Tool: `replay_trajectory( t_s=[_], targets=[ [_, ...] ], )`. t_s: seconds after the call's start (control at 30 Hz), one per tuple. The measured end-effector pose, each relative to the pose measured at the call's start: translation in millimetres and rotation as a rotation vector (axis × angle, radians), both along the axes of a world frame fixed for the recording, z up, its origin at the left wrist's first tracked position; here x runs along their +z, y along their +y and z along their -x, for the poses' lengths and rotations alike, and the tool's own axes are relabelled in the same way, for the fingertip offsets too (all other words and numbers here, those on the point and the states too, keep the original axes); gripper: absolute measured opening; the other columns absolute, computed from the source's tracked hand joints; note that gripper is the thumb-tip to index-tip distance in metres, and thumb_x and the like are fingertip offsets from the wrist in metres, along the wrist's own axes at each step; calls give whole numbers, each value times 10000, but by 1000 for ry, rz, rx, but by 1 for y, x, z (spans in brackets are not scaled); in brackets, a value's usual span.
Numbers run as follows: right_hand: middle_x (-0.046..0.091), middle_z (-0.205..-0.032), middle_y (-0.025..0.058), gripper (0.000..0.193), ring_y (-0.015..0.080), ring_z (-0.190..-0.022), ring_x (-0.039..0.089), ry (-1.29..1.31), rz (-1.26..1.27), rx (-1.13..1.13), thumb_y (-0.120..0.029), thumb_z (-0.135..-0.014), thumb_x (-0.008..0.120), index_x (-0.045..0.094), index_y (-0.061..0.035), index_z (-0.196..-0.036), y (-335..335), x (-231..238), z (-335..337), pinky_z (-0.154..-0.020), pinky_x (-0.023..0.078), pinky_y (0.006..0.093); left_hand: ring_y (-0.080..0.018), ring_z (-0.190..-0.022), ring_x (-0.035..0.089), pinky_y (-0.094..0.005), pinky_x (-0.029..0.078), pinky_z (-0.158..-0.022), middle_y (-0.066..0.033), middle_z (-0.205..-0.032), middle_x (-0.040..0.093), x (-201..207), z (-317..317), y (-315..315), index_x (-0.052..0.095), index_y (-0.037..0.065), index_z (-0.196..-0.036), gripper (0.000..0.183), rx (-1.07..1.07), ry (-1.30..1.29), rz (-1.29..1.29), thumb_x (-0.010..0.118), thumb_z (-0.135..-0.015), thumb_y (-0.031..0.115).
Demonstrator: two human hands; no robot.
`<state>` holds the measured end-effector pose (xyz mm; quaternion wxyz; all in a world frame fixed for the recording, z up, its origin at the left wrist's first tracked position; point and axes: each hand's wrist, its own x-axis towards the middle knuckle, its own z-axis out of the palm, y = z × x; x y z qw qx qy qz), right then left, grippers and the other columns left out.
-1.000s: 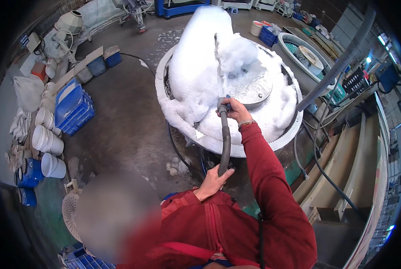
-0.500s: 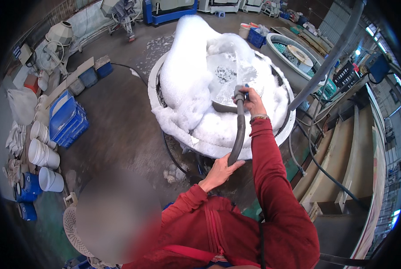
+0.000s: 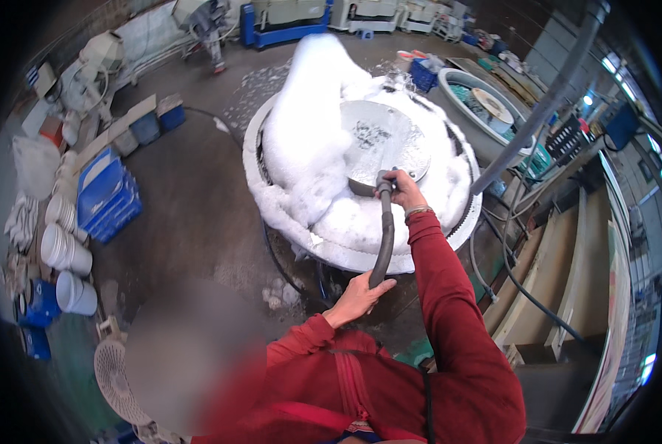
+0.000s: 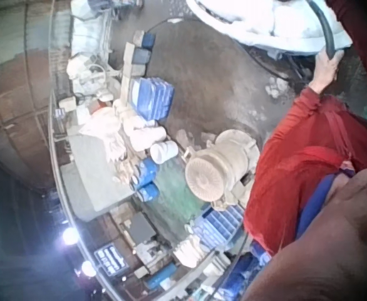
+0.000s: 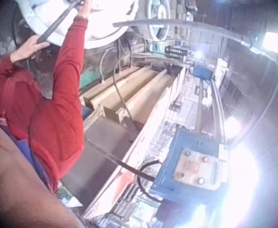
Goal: The person uses a hose to spray water and foam over the surfaces of several industrial vibratory finishing machines containing metal components and polishing media.
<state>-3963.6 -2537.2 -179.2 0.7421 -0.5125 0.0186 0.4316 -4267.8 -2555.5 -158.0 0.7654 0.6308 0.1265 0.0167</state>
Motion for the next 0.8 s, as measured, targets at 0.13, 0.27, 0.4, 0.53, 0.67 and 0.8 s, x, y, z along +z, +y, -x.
replay_trajectory(
  t_s=[0.13,0.27,0.4,0.53,0.67,0.8],
  targets=[
    [473,-856,221,344,388,-665,548,40,35,141,-23,-703,515,390,48,-1016,43,-73,41,-521,520,483,-69,-374,396,-235,323,-359,16,-471,405,-32,31,-6,448,61,-675,347,88,136,164,585,-832,339],
    [482,-841,195,353,351,-627,555,115,19,381,-40,-725,491,369,33,-1049,93,-94,94,-493,516,437,-53,-391,384,-230,324,-375,23,-471,410,-51,60,-3,474,56,-636,346,206,143,262,592,-827,319],
    [500,-865,160,434,284,-662,581,-213,-15,438,-44,-745,510,365,-16,-1154,119,11,143,-507,520,412,-52,-443,397,-256,332,-415,16,-490,428,-51,78,1,474,45,-610,361,333,131,39,592,-823,310],
    [510,-818,138,355,264,-640,563,-210,19,362,-41,-731,516,418,12,-1068,119,17,130,-503,525,423,-77,-492,414,-281,362,-459,-11,-508,443,-32,77,16,487,-1,-637,363,382,124,-24,598,-812,297],
    [524,-821,151,309,297,-651,580,-132,36,292,-47,-732,509,417,17,-1020,125,-17,120,-508,520,426,-79,-503,418,-281,377,-476,-21,-530,456,-27,87,39,496,-12,-677,351,358,118,-7,596,-812,296],
    [519,-798,152,300,278,-618,572,-274,-110,150,-59,-744,514,406,3,-1016,111,39,125,-480,514,409,-71,-512,415,-276,363,-462,-12,-531,448,-31,89,59,488,-3,-679,346,216,-5,-116,599,-813,295]
  ],
)
